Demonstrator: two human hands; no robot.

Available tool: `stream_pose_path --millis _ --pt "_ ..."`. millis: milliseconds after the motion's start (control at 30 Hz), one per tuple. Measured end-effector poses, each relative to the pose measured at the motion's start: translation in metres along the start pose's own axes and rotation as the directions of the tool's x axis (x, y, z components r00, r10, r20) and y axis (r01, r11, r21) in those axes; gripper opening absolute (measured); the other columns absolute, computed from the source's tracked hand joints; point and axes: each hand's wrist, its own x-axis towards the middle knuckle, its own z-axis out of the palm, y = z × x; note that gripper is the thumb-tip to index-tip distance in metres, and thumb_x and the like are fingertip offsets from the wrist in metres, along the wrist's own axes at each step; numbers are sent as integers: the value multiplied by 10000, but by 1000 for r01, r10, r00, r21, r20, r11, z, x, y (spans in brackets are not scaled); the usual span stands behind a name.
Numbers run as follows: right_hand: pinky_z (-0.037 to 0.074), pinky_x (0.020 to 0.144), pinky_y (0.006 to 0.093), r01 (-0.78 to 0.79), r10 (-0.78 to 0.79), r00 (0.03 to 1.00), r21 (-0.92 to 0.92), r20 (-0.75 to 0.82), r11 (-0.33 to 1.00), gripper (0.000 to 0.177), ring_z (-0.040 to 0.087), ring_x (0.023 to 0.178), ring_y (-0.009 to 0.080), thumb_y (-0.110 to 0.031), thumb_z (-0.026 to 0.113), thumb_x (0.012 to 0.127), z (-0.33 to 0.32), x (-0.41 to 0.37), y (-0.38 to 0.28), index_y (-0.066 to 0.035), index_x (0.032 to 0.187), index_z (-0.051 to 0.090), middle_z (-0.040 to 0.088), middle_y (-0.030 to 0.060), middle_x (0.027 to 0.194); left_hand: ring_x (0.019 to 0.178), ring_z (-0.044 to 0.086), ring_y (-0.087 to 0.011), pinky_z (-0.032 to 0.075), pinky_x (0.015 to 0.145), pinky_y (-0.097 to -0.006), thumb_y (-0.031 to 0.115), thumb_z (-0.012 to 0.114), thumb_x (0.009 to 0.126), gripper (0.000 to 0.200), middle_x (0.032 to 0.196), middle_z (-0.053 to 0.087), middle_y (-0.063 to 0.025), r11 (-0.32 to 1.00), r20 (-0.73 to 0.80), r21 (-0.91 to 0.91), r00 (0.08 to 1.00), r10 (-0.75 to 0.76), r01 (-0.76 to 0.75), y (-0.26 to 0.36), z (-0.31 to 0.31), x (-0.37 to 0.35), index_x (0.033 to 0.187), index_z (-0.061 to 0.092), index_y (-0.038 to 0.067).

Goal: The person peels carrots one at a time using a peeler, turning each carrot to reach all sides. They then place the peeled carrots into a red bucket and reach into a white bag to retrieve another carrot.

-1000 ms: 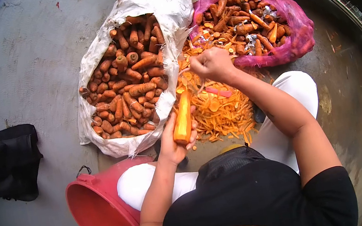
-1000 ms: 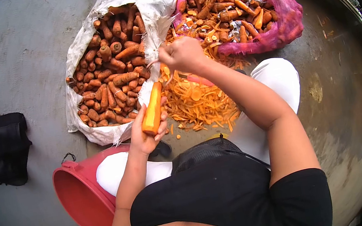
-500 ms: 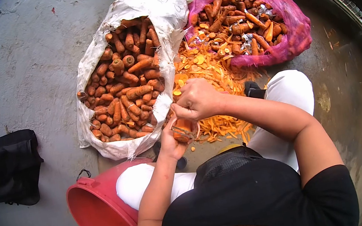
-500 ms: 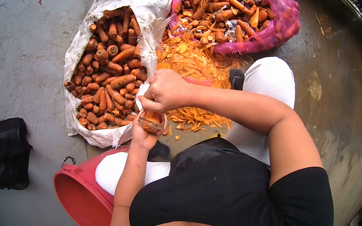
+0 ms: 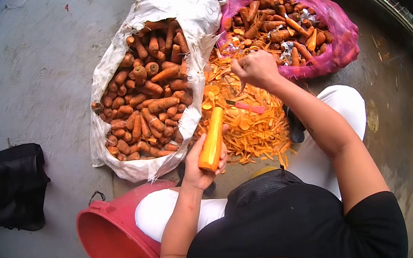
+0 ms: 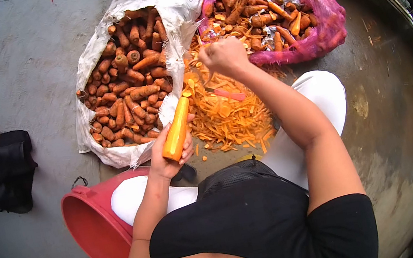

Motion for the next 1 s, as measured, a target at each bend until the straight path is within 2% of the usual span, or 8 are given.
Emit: stream_pose_path --millis 67,267,500,700,733,833,900,1000 --pt "460 452 321 16 -52 990 258 130 966 435 537 375 191 -352 501 890 -20 -8 -31 -146 556 688 551 47 426 533 482 -124 387 405 -211 380 300 1014 526 738 499 -84 999 -64 -34 998 6 -8 1 0 2 1369 357 -4" --pt "387 483 366 440 -454 884 531 -114 724 368 506 463 243 -229 608 833 -37 -39 -83 -136 479 571 520 48 483 526 508 -179 354 370 -237 384 325 986 405 840 586 -137 992 -272 -85 960 62 -88 -4 1 9 1081 502 32" --pt "395 509 368 517 -517 843 490 -148 702 369 522 489 238 -245 613 833 -33 -47 -87 -144 482 570 526 40 484 499 521 -187 347 365 -238 408 319 982 431 728 579 -133 1000 -256 -10 967 7 -10 -4 8 14 1017 533 36" --pt "410 455 372 444 -436 890 469 -134 763 332 522 440 242 -261 612 818 -21 -36 -66 -155 503 629 514 49 460 487 482 -152 369 376 -219 415 350 992 424 701 528 -104 1000 -197 11 980 11 -9 -8 0 13 1091 498 30" --pt "422 434 356 384 -398 914 472 -74 794 345 531 414 226 -279 579 835 -18 -30 -56 -163 521 660 519 52 443 495 504 -122 398 398 -217 445 344 995 526 729 550 -81 999 -151 34 988 -33 38 -7 -4 12 1327 422 44" --pt "464 452 343 94 -119 990 282 75 955 426 547 397 235 -332 510 870 -11 -5 -22 -128 529 664 544 81 445 494 499 -110 409 413 -210 445 340 995 562 708 531 -71 992 18 119 999 -34 32 -3 4 11 1388 367 44" --pt "482 489 387 157 -157 987 -37 -15 987 504 555 405 280 -385 466 891 -6 3 1 -104 506 632 536 101 435 500 491 -109 402 408 -208 428 332 992 551 705 522 -75 989 34 146 999 -13 8 -1 8 9 1364 378 25" --pt "485 504 398 52 -51 999 -9 13 999 502 574 431 290 -377 454 898 5 -2 5 -87 531 635 546 118 452 507 485 -135 386 396 -218 397 341 984 505 730 520 -97 995 -16 92 1000 27 -25 1 9 7 1284 416 -2"
